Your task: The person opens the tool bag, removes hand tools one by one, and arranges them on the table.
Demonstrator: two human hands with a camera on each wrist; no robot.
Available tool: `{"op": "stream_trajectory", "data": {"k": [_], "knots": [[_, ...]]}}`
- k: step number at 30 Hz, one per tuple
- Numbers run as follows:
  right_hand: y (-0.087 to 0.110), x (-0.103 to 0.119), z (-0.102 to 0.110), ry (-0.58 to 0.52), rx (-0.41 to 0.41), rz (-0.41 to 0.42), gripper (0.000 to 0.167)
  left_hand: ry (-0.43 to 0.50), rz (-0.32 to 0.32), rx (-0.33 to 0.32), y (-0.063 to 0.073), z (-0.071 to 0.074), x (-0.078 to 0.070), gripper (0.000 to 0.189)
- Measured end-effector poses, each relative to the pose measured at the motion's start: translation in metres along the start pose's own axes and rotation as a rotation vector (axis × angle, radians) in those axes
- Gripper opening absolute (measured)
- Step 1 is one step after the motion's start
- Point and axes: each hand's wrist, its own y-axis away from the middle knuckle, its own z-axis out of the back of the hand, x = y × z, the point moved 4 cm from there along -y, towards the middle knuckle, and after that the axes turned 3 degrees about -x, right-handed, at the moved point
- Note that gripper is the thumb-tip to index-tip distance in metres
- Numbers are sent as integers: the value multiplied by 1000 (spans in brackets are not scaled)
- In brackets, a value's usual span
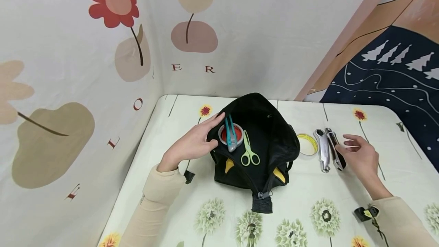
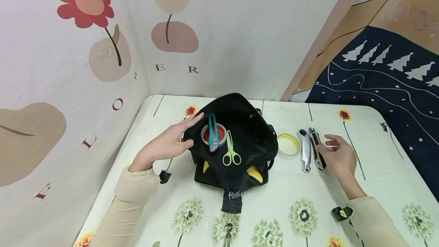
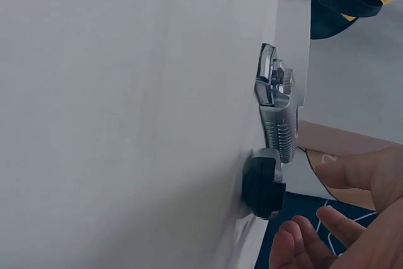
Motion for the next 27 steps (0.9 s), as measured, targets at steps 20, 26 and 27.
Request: {"op": "stream_trajectory", "data": {"k": [20, 26, 27], "knots": [[20, 90, 14, -274, -164, 195, 41, -6, 5, -3, 0, 0, 0, 87], [29, 116, 12, -312, -152, 297, 43, -3, 8, 1, 0, 0, 0, 87], [31, 120, 11, -326, -147, 310, 44, 0, 9, 3, 1, 0, 0, 87]]}}
